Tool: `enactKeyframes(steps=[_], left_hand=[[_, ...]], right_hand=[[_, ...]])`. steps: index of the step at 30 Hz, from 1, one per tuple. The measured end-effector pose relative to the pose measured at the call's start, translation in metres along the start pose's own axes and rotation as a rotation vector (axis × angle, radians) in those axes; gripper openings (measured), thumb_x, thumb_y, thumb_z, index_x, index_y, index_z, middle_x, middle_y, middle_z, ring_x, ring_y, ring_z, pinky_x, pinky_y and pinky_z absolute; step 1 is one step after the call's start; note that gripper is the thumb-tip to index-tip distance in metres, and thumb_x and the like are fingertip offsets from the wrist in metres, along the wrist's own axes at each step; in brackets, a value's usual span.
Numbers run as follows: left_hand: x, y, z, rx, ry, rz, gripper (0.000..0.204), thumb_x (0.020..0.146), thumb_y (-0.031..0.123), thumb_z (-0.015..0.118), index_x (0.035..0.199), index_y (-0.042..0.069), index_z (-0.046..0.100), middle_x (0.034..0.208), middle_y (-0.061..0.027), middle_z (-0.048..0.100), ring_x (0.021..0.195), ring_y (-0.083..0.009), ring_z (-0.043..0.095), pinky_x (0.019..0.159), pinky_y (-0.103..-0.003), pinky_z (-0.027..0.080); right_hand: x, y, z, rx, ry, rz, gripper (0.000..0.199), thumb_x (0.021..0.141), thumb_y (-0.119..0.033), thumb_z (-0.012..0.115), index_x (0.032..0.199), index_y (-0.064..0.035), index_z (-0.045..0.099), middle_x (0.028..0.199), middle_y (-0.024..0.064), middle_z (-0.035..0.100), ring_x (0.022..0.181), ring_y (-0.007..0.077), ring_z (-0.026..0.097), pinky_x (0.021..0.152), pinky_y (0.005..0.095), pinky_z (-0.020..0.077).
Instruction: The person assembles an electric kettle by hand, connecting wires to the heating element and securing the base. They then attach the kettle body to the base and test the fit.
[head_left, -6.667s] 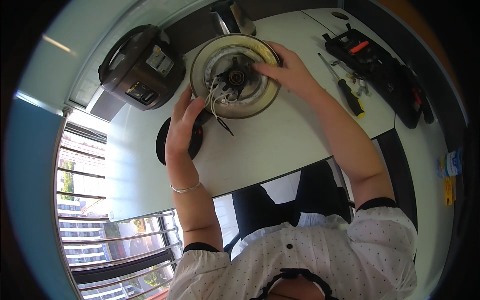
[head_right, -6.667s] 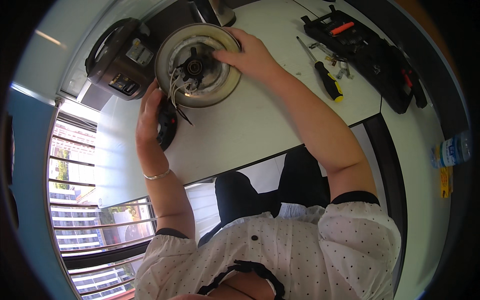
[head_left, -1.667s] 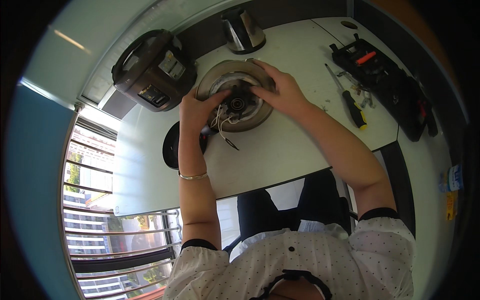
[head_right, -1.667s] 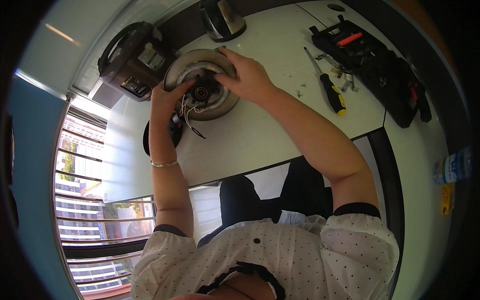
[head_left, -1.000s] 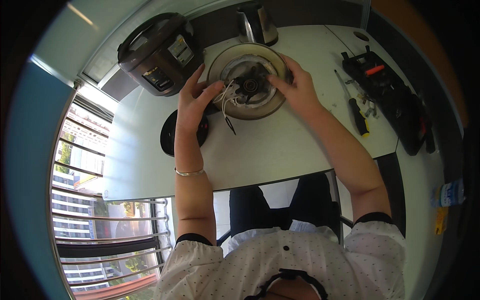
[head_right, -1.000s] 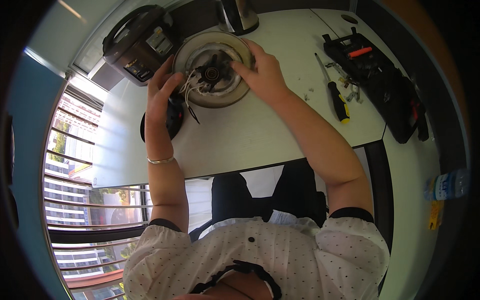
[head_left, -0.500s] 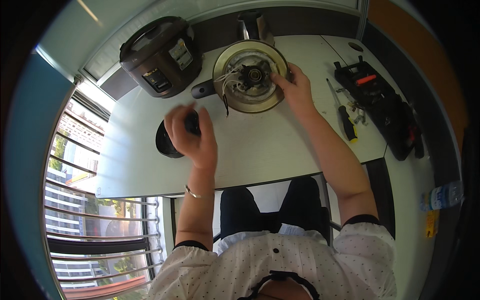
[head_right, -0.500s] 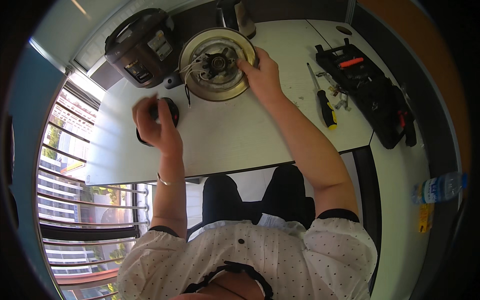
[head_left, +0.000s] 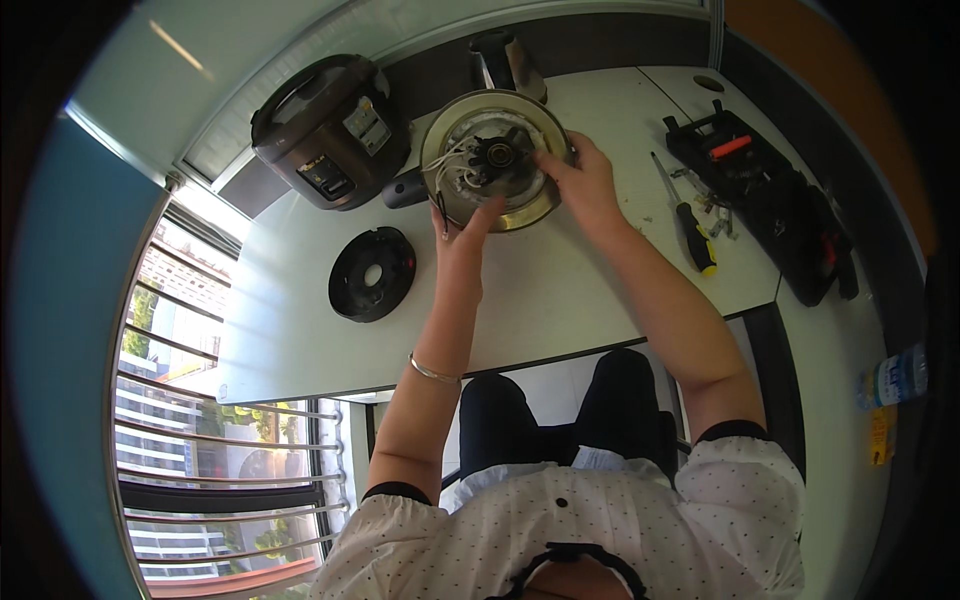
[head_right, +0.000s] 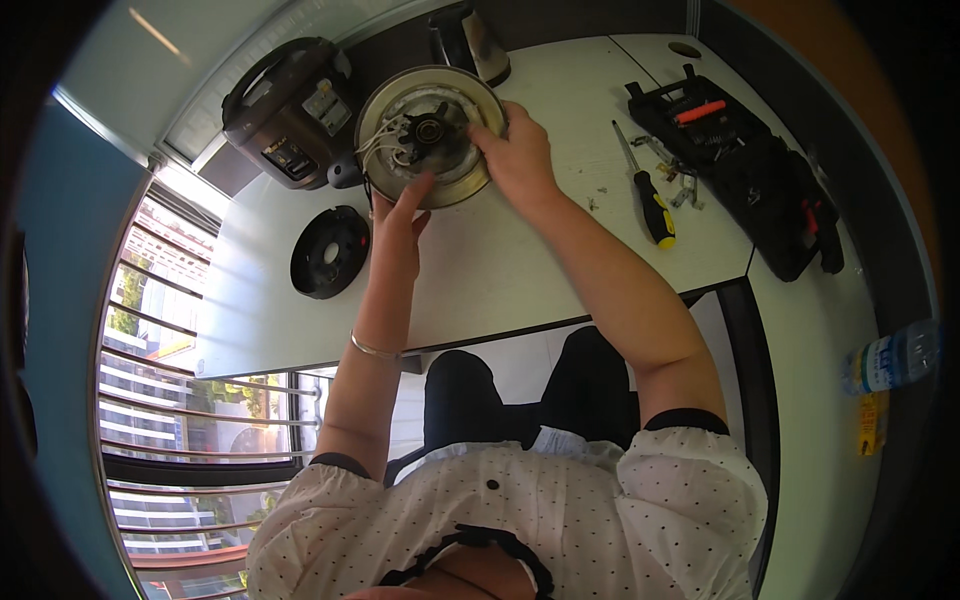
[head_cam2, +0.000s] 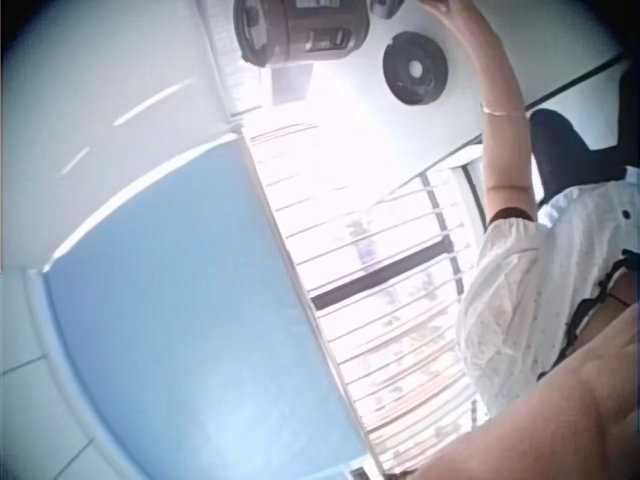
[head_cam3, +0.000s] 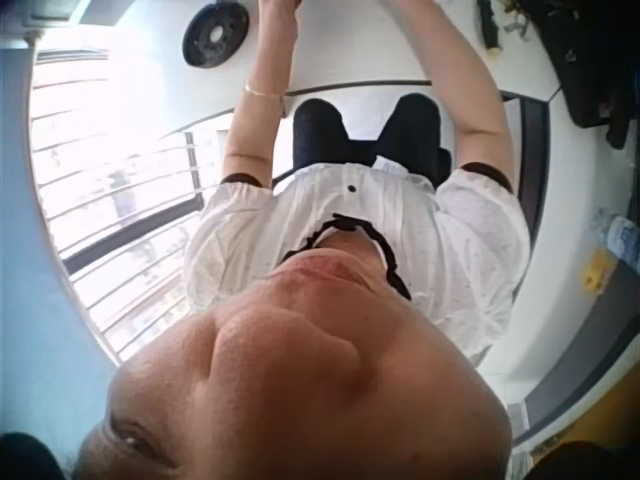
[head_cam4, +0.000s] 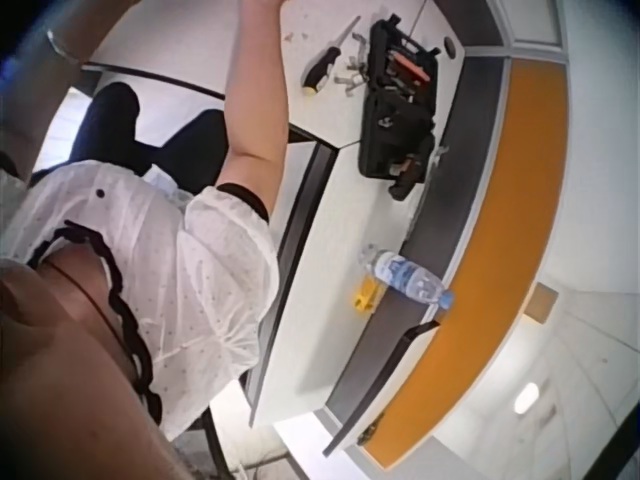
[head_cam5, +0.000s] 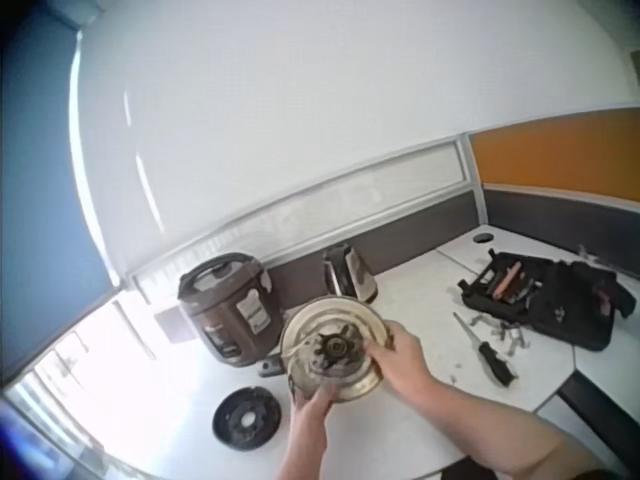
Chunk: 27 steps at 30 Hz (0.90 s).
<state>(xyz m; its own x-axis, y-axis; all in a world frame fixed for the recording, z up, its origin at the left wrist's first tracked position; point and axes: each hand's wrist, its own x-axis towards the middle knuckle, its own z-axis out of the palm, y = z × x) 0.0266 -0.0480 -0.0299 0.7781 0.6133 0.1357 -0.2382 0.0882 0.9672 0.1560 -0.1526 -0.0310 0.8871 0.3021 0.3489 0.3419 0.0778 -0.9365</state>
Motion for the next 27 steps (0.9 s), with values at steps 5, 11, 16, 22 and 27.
enactKeyframes(steps=[5,11,16,22,27], left_hand=[[0.012,-0.005,-0.001,-0.006,0.094,-0.025,0.053,0.081,0.018,0.067,0.128,0.014,0.043,0.119,-0.0063,0.056,0.106,-0.0206,0.057,0.079,-0.038,0.051],[0.01,0.0,0.005,-0.091,0.033,-0.04,0.054,0.082,0.014,0.065,0.13,0.013,0.042,0.12,-0.0082,0.055,0.102,-0.0236,0.061,0.074,-0.039,0.058],[0.009,-0.004,-0.001,-0.126,0.032,-0.026,0.055,0.082,0.013,0.064,0.132,0.013,0.04,0.121,-0.0082,0.055,0.106,-0.0241,0.06,0.077,-0.04,0.058],[0.009,-0.008,-0.004,-0.264,0.052,-0.016,0.059,0.076,0.004,0.071,0.127,0.011,0.043,0.116,-0.0074,0.057,0.101,-0.0208,0.061,0.076,-0.032,0.057],[0.012,-0.015,-0.008,-0.298,0.029,0.006,0.057,0.076,0.001,0.071,0.126,0.01,0.045,0.116,-0.0067,0.057,0.103,-0.0206,0.06,0.079,-0.033,0.056]], right_hand=[[-0.003,0.002,0.004,0.057,-0.016,-0.047,0.039,0.081,-0.02,0.066,0.11,0.005,0.058,0.095,0.0209,0.067,0.089,0.03,0.066,0.079,0.0361,0.05],[-0.006,0.002,0.007,0.004,-0.005,-0.079,0.04,0.082,-0.017,0.067,0.114,0.0053,0.056,0.094,0.0165,0.067,0.085,0.0221,0.065,0.076,0.0319,0.0503],[-0.01,0.001,0.009,-0.054,-0.017,-0.092,0.044,0.083,-0.017,0.068,0.118,0.0058,0.055,0.095,0.0147,0.067,0.084,0.0176,0.064,0.075,0.029,0.0506],[-0.016,-0.002,0.012,-0.071,-0.01,-0.114,0.046,0.083,-0.018,0.068,0.12,0.0056,0.053,0.095,0.015,0.067,0.084,0.0179,0.065,0.075,0.0288,0.0506],[-0.02,-0.004,0.013,-0.115,0.021,-0.152,0.043,0.083,-0.025,0.064,0.112,0.0048,0.055,0.085,0.0219,0.067,0.082,0.0368,0.066,0.074,0.0423,0.0508]])
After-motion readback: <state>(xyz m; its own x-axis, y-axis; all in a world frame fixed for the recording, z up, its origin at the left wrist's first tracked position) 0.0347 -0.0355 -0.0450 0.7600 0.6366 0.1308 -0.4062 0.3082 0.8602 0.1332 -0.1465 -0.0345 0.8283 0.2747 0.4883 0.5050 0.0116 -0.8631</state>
